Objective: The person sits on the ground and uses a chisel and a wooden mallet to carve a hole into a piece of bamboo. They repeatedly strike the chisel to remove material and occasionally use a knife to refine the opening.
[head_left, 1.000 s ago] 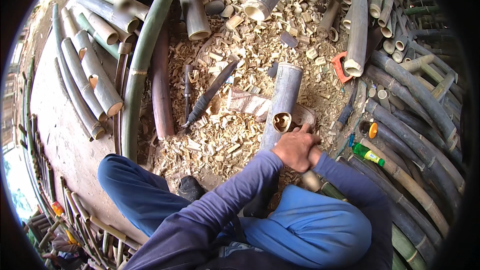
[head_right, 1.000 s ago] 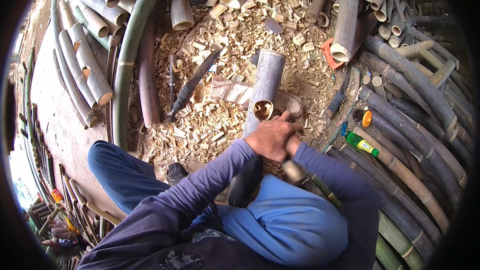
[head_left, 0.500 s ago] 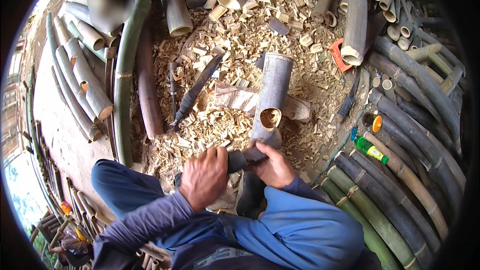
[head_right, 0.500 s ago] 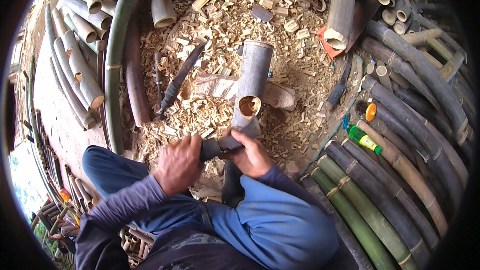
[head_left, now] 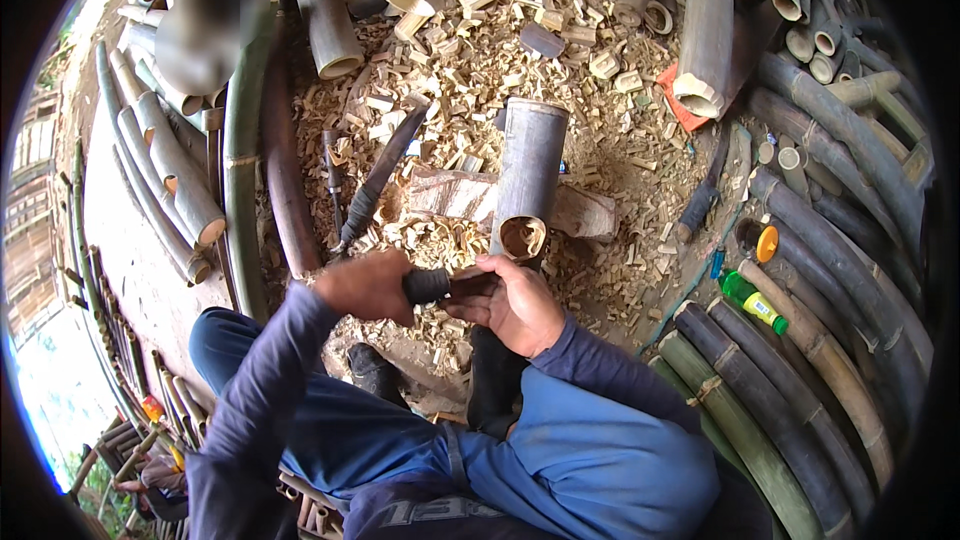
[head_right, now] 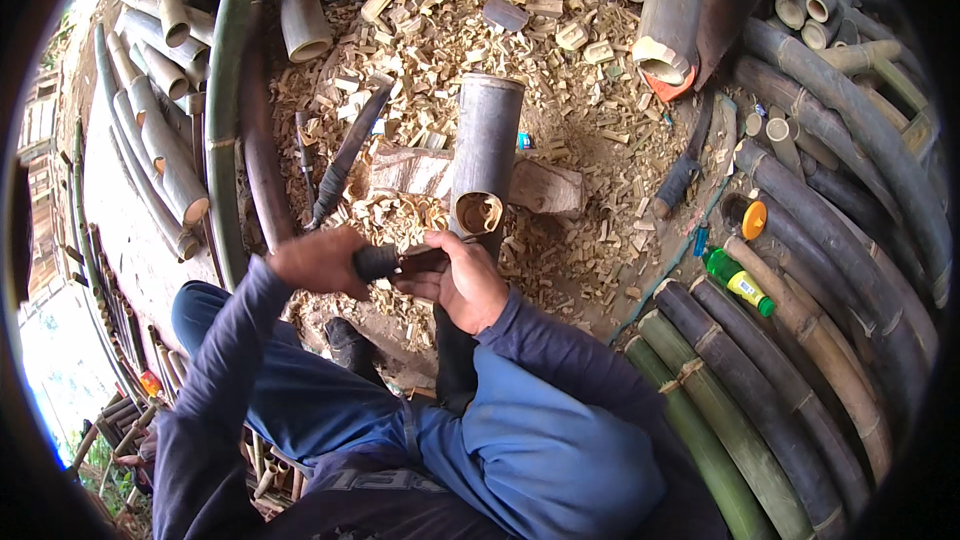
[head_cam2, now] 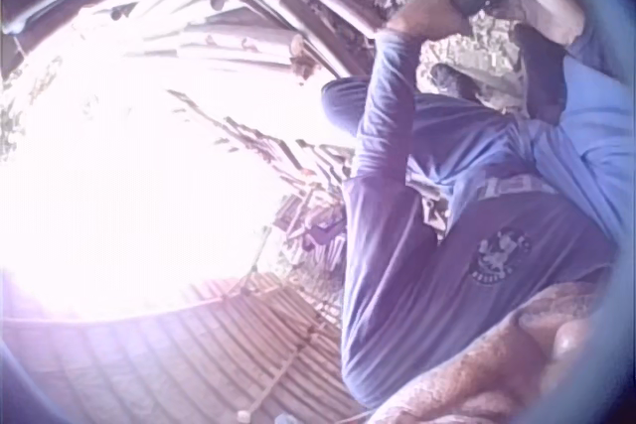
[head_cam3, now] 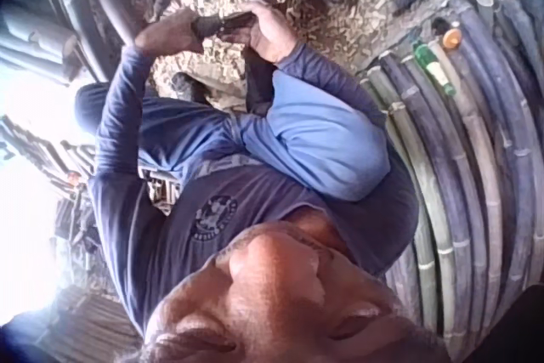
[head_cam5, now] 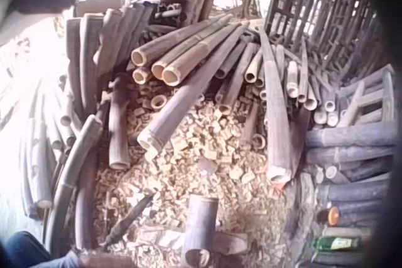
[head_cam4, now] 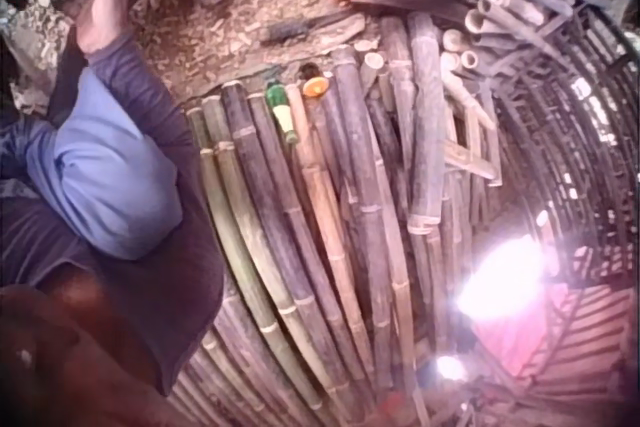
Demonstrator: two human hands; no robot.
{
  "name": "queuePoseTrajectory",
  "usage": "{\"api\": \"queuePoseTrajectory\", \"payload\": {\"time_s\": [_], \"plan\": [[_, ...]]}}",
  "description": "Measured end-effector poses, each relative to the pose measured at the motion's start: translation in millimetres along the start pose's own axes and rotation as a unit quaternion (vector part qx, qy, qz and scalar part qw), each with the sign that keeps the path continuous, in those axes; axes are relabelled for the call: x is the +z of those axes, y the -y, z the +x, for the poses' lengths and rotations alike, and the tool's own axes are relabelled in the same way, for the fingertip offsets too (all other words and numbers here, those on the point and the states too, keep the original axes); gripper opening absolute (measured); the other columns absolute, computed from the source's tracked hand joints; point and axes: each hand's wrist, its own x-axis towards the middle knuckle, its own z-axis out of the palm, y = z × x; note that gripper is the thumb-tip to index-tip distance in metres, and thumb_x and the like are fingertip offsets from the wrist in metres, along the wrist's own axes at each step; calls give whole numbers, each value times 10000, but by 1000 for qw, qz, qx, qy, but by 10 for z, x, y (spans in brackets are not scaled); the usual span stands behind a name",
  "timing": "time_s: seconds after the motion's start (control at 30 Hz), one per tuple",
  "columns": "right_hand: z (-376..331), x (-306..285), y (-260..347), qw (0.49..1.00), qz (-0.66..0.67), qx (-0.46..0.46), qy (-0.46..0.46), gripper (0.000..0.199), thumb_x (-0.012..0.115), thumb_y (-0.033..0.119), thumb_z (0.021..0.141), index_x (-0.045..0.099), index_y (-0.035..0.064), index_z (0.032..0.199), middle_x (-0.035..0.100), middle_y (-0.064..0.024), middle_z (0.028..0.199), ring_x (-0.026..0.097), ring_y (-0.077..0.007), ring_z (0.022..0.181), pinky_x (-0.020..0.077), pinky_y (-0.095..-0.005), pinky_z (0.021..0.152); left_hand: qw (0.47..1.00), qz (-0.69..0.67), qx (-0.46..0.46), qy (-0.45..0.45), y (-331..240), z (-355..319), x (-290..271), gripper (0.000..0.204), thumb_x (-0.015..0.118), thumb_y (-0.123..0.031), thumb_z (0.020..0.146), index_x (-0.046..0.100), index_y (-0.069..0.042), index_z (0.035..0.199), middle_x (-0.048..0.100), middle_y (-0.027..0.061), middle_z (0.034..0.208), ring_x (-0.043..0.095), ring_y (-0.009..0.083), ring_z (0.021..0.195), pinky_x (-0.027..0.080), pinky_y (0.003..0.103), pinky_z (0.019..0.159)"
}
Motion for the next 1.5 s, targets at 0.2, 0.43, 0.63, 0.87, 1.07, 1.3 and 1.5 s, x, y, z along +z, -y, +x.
{"api": "queuePoseTrajectory", "payload": {"time_s": [0.2, 0.43, 0.63, 0.87, 1.07, 1.3, 1.5], "plan": [[-240, -317, 172, 935, -343, 40, -77, 348, 580, 340, 989, 681, 7, 972, 709, -126, 871, 696, -232, 653, 598, -382, 528, 960, -209, -62, -175, -475, -28, 1768, 511, 830, -281, 773, 637, 24, 1135, 717, 267, 919, 734, 400, 879, 589, 466, 815], [-238, -227, -113, 926, -365, -50, -83, 358, 599, 371, 981, 683, 26, 1025, 683, -94, 966, 666, -183, 773, 600, -342, 538, 914, -321, -57, -242, -192, -169, 1831, 534, 870, -286, 740, 668, 12, 1134, 755, 210, 951, 740, 302, 813, 591, 424, 773], [-7, -85, -291, 980, -137, -144, 21, 342, 542, 343, 1054, 617, 32, 1176, 670, -127, 1096, 698, -237, 974, 650, -413, 717, 936, 7, -79, -344, -67, -274, 768, 310, 810, -221, 652, 794, -86, 931, 738, 152, 777, 739, 308, 725, 593, 436, 731], [-75, -91, -193, 972, 122, -125, 156, 326, 513, 363, 1076, 639, 109, 1237, 694, -76, 1188, 663, -237, 1029, 601, -453, 888, 850, 306, 28, -428, -872, -383, 115, 50, 683, -127, 814, 669, -96, 777, 680, 98, 776, 680, 243, 780, 510, 402, 701], [-40, -115, -356, 985, 110, -113, 63, 280, 542, 357, 1039, 684, 130, 1119, 733, -22, 1047, 668, -202, 891, 585, -414, 791, 838, 318, 24, -443, -771, -412, 423, 115, 671, -187, 849, 679, -77, 818, 670, 100, 759, 679, 247, 780, 495, 419, 706], [-228, 52, -201, 969, -195, -154, 4, 279, 552, 260, 1017, 637, 5, 1094, 721, -157, 1025, 723, -232, 820, 639, -378, 608, 931, -89, -152, -319, -397, -525, 932, 404, 846, -305, 603, 801, -52, 914, 740, 186, 766, 742, 324, 709, 596, 446, 714], [-191, -51, -189, 972, 57, -194, 118, 249, 522, 272, 1066, 619, 62, 1161, 694, -124, 1183, 707, -217, 976, 640, -437, 749, 905, 220, -69, -357, -1029, -593, 134, 97, 698, -131, 744, 689, -35, 745, 689, 169, 685, 721, 326, 659, 556, 439, 617]]}}
